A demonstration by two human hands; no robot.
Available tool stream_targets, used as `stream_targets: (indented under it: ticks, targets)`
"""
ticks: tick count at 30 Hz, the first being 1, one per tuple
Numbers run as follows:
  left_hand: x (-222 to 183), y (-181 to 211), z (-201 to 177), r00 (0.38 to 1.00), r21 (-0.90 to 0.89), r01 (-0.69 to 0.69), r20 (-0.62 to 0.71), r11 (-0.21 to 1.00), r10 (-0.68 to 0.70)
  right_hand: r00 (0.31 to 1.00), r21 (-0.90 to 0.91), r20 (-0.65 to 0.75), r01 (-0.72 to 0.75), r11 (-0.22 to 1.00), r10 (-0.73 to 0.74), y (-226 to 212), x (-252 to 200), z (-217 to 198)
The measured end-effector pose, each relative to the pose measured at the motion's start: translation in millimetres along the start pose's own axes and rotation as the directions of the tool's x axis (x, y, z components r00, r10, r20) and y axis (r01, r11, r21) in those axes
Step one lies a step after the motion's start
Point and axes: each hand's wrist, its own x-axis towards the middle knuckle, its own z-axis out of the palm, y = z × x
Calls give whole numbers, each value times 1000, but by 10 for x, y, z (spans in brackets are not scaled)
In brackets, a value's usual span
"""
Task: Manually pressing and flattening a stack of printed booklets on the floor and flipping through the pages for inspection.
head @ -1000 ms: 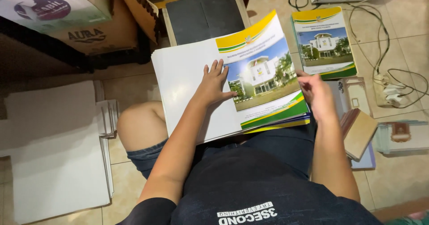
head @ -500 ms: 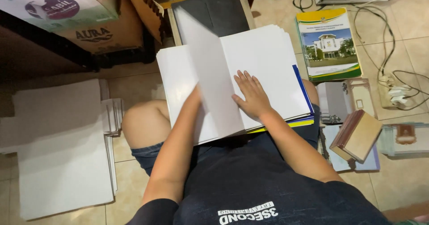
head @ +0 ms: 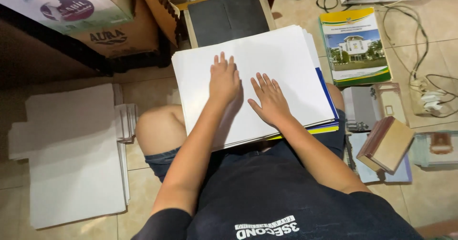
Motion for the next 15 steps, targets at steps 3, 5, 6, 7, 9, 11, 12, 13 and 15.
stream_targets:
  ticks: [3, 5, 6, 7, 9, 11, 12, 13, 15]
  targets:
    - [-48, 188, -30, 995, 84, 35, 92, 996, -43, 999, 5, 34, 28, 1000, -28, 88, 44, 73]
    - [-35, 215, -45, 986, 113, 47, 151, 993, -64, 999, -1, 36, 35, 999, -35, 113, 55, 85]
    - [-60, 215, -50, 971, 143, 66, 220, 988, -96, 998, 1, 51, 44, 999, -44, 106, 44, 108]
    - [-50, 212, -61, 970, 146, 65, 222, 987, -96, 998, 4, 51, 43, 999, -43, 76, 91, 97]
    - [-44, 218, -73, 969, 142, 58, 232, 988, -90, 997, 25, 55, 45, 999, -46, 29, 175, 73]
    - [-16, 181, -90, 971, 131, 54, 225, 990, -83, 998, 9, 30, 54, 998, -55, 14, 456, 65]
    - [-23, 191, -78, 971, 122, 51, 225, 991, -77, 998, -3, 9, 62, 998, -62, 27, 554, 69]
    - [-30, 199, -79, 971, 116, 37, 229, 993, -63, 999, -7, 6, 47, 999, -47, 47, 659, 78]
    - [-26, 207, -118, 976, 101, 36, 212, 994, -57, 995, 4, -60, 85, 996, -85, 76, 873, 71]
